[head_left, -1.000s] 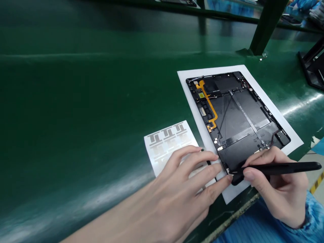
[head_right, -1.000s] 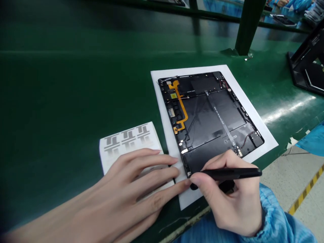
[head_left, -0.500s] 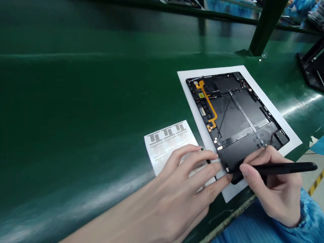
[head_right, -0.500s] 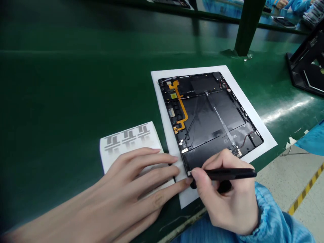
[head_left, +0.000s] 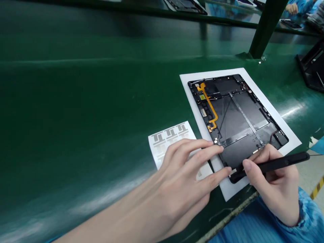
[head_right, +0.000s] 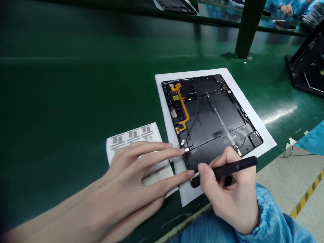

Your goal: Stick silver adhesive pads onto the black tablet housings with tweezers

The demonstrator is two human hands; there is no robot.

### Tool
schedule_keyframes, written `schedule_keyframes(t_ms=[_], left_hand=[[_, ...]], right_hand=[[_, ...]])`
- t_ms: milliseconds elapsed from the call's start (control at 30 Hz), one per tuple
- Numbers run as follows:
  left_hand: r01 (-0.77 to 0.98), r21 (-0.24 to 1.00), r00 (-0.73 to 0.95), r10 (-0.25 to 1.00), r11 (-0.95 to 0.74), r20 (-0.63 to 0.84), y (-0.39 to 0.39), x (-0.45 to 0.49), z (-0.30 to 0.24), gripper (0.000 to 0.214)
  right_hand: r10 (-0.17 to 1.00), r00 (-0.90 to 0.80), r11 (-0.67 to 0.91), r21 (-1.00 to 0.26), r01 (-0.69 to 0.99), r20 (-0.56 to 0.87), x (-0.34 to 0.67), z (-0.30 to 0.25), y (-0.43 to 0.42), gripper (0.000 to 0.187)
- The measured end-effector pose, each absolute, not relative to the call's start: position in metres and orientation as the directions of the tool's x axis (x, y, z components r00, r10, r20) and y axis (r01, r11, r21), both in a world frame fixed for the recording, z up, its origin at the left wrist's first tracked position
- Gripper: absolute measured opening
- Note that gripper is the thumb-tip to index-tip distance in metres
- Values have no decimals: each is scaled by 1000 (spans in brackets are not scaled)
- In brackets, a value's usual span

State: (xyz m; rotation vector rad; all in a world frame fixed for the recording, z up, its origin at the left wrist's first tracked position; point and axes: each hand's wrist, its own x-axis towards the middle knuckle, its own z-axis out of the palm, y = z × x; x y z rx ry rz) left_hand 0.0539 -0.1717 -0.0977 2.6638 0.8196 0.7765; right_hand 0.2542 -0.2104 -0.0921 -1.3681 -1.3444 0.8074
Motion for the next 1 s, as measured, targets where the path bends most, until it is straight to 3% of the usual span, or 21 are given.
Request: schedule_keyframes(t_ms=[300, 633, 1000], left_hand=[[439, 358, 686, 565, -824, 459, -170, 54, -104, 44], [445, 351, 712, 563, -824, 419, -170, 55, -99, 44], [414, 340, 690, 535, -844, 487, -167, 56, -108, 42]], right_hand=[[962, 241, 58, -960, 275, 127, 247, -88, -215, 26], [936, 18, 311, -850, 425, 352, 259, -101, -218, 12], [953, 139, 218, -930, 296, 268, 253, -103, -220, 14]])
